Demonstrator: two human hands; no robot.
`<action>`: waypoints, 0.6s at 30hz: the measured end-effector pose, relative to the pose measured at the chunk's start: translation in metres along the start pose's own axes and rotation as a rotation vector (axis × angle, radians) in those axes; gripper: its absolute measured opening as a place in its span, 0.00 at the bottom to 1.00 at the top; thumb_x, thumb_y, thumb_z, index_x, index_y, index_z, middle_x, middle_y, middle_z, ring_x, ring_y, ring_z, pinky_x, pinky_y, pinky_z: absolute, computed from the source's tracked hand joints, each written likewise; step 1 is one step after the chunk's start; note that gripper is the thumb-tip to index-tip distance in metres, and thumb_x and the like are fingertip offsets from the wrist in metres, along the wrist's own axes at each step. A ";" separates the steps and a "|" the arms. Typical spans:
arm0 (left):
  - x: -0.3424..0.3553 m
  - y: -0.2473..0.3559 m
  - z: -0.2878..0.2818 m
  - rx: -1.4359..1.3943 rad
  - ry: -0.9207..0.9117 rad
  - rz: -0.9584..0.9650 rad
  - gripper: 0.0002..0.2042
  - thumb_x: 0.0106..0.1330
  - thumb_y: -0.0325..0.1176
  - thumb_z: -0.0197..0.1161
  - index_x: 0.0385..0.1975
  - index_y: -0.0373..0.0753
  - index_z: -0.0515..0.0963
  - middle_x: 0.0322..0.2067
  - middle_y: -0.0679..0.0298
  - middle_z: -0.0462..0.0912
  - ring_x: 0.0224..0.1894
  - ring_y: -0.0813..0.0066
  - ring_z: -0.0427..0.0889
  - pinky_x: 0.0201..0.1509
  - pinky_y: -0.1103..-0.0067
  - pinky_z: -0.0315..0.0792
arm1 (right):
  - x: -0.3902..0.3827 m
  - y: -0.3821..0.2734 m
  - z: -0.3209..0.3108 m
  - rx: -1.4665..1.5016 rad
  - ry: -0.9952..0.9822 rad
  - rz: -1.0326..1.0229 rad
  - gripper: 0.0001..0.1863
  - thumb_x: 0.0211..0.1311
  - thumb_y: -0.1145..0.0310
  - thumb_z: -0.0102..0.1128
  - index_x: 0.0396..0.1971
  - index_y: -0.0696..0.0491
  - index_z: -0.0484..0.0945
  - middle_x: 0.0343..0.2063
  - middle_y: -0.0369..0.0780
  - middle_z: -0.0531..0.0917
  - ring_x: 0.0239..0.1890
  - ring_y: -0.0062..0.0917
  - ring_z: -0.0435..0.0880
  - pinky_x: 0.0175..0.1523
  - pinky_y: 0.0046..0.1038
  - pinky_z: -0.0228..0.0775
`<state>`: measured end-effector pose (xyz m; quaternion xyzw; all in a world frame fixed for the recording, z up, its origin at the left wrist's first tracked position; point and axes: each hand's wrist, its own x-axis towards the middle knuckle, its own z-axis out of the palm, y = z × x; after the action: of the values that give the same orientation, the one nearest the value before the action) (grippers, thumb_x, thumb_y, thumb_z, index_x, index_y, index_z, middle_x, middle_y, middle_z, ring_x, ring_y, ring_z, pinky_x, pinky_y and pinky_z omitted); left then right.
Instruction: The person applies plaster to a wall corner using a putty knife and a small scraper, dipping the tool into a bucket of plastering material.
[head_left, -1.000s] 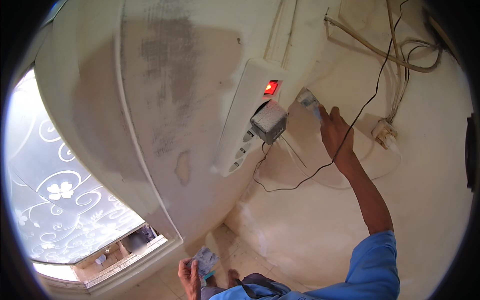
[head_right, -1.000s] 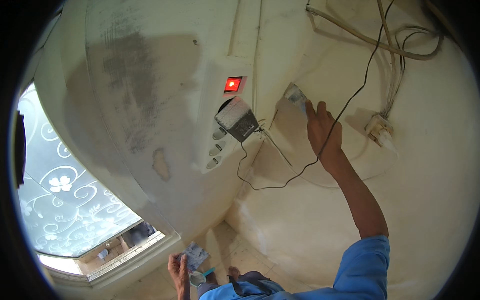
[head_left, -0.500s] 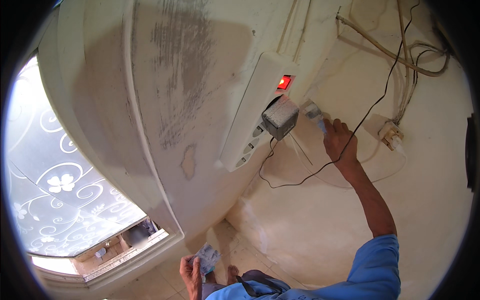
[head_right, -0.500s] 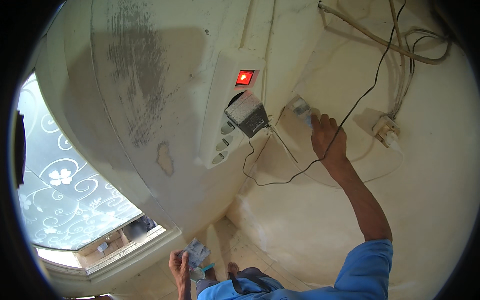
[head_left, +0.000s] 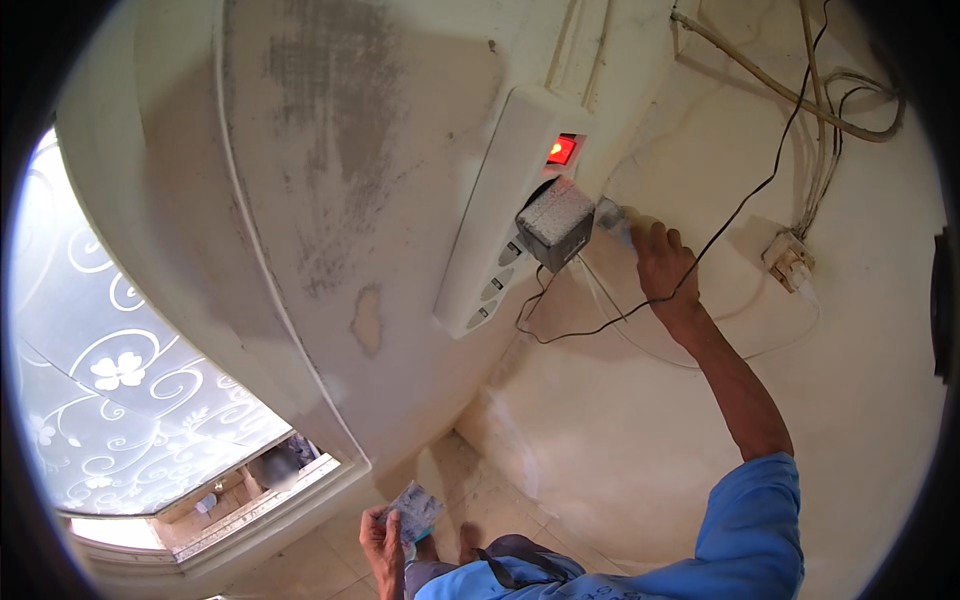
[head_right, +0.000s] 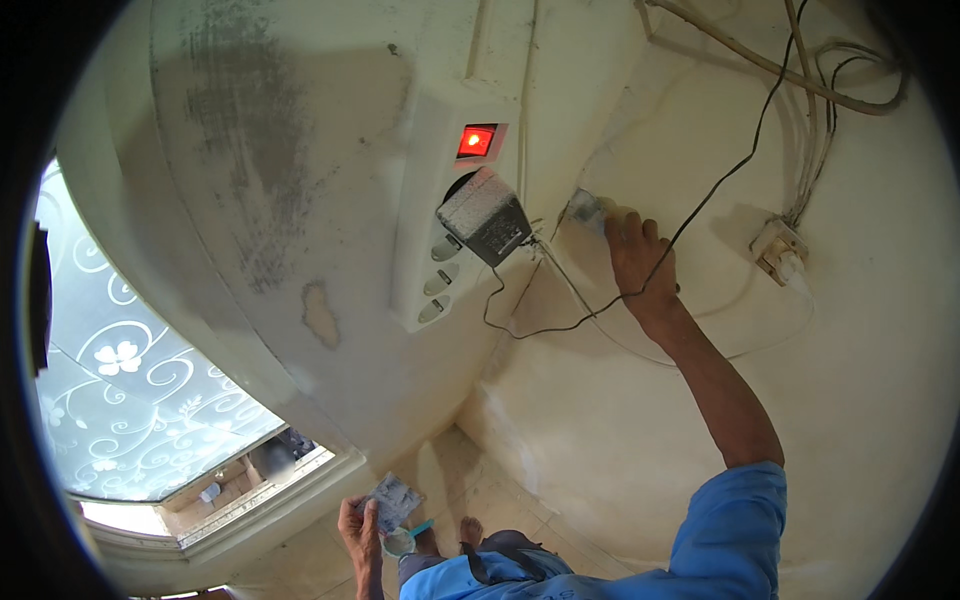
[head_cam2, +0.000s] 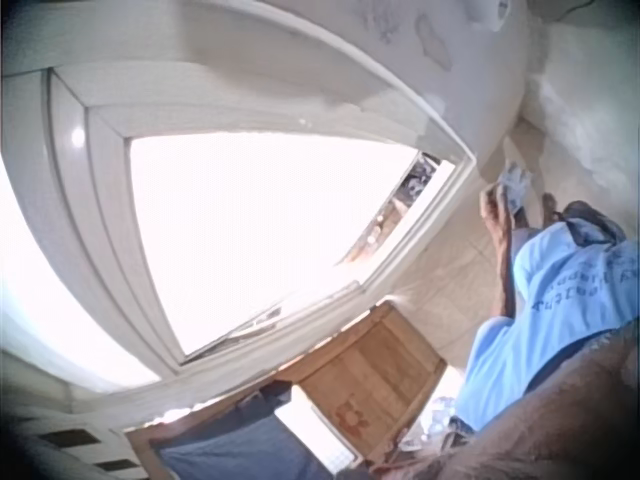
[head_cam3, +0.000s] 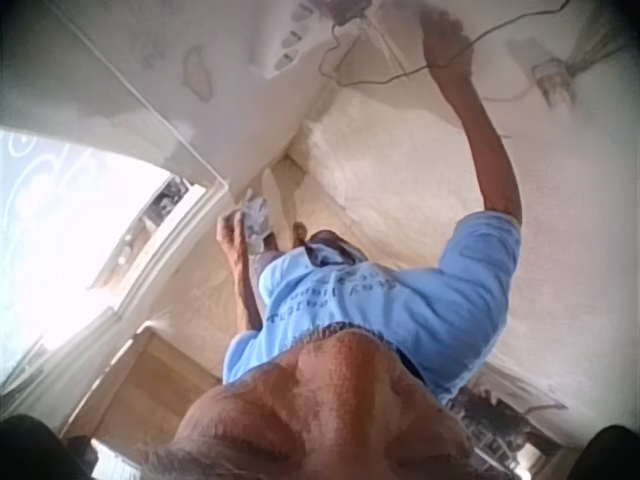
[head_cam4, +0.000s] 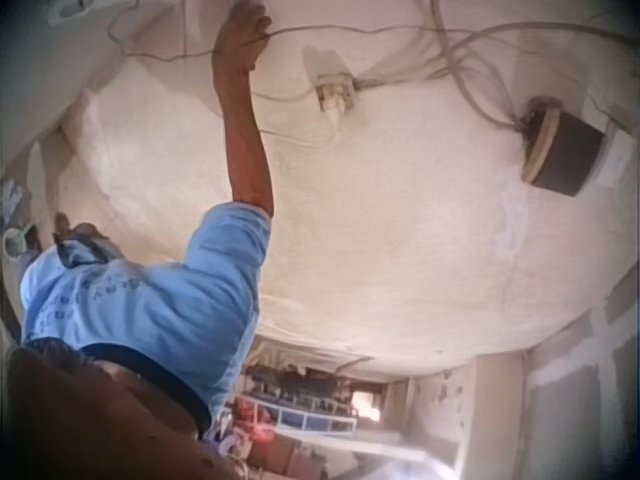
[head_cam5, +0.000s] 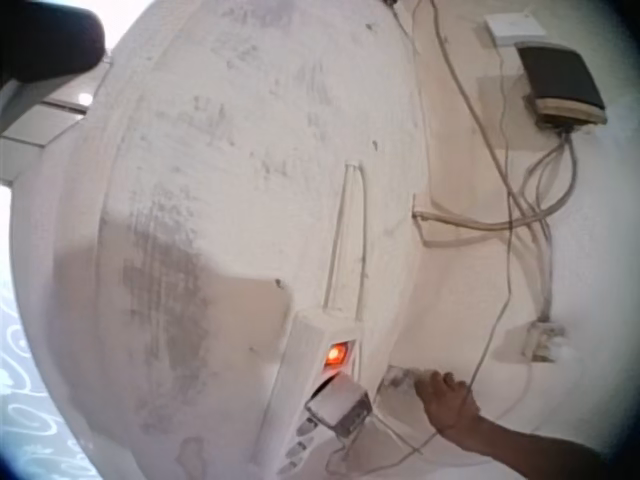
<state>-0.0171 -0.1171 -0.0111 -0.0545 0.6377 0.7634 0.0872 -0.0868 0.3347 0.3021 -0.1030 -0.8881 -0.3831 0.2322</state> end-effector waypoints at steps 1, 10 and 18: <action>-0.001 0.000 0.000 -0.006 0.000 0.009 0.07 0.68 0.31 0.63 0.37 0.35 0.74 0.22 0.70 0.75 0.20 0.89 0.69 0.20 0.88 0.63 | 0.002 -0.001 -0.009 -0.028 -0.040 -0.004 0.23 0.50 0.78 0.60 0.50 0.57 0.73 0.37 0.43 0.74 0.36 0.33 0.77 0.34 0.31 0.76; -0.002 -0.006 -0.003 -0.021 0.029 0.010 0.07 0.68 0.31 0.63 0.36 0.35 0.74 0.22 0.69 0.76 0.19 0.88 0.70 0.18 0.88 0.64 | -0.006 -0.002 -0.002 0.146 0.113 0.007 0.25 0.47 0.78 0.60 0.49 0.57 0.73 0.35 0.44 0.75 0.34 0.34 0.78 0.30 0.33 0.76; 0.005 -0.011 -0.008 -0.067 0.051 0.030 0.07 0.68 0.30 0.63 0.36 0.35 0.73 0.23 0.68 0.76 0.18 0.88 0.70 0.19 0.88 0.64 | -0.022 0.001 -0.026 0.498 0.025 0.286 0.26 0.51 0.76 0.62 0.53 0.58 0.71 0.37 0.45 0.78 0.37 0.41 0.80 0.40 0.37 0.74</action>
<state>-0.0196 -0.1224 -0.0238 -0.0673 0.6146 0.7838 0.0573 -0.0589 0.3169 0.3076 -0.1622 -0.9283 -0.1180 0.3129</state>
